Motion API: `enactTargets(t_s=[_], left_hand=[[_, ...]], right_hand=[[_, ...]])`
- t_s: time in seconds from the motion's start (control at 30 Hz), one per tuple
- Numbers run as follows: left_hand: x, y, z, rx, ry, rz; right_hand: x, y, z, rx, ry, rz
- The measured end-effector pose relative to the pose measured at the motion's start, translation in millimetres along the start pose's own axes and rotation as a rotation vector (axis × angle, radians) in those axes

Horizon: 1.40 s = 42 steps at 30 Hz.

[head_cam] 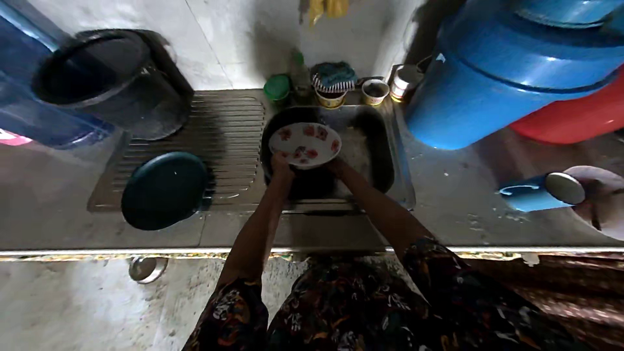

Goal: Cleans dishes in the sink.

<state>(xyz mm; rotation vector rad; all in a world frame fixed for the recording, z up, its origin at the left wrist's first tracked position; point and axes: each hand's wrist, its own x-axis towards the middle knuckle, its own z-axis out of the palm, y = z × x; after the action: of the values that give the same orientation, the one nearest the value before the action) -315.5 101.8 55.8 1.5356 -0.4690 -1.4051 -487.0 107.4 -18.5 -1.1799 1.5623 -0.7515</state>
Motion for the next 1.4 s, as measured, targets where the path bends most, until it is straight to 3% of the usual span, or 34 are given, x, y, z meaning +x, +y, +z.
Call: enactTargets(t_s=[0.03, 0.1, 0.2, 0.33, 0.47, 0.7, 0.93, 1.07, 1.17, 1.27, 1.4], left_hand=[[3, -1, -1, 0.023, 0.002, 0.035], [6, -2, 0, 0.066, -0.020, 0.066], [7, -2, 0, 0.055, -0.033, -0.021], [13, 5, -3, 0.069, -0.073, -0.127], [34, 2, -13, -0.061, -0.165, -0.139], [17, -26, -11, -0.126, -0.293, -0.228], [16, -34, 10, -0.069, -0.226, -0.203], [18, -39, 8, -0.009, -0.212, -0.137], [15, -40, 7, -0.005, -0.214, -0.092], [13, -42, 6, 0.037, -0.243, -0.012], [-3, -37, 13, 0.061, -0.242, 0.101]], right_hand=[[-3, 7, -8, -0.111, 0.050, -0.015], [-5, 17, -24, -0.251, 0.108, 0.133], [-17, 24, -31, -0.061, 0.065, 0.308], [-8, 34, -23, 0.154, -0.040, 0.324], [-16, 18, -36, 0.335, 0.136, 0.368], [-15, 11, -88, 0.150, 0.235, 0.252], [-4, 18, -107, 0.124, 0.290, 0.256], [-1, 25, -112, 0.058, 0.274, 0.281], [5, 28, -121, -0.157, 0.167, 0.323], [8, 3, -138, -0.482, 0.085, 0.158], [33, -47, -171, -0.719, 0.363, -0.171]])
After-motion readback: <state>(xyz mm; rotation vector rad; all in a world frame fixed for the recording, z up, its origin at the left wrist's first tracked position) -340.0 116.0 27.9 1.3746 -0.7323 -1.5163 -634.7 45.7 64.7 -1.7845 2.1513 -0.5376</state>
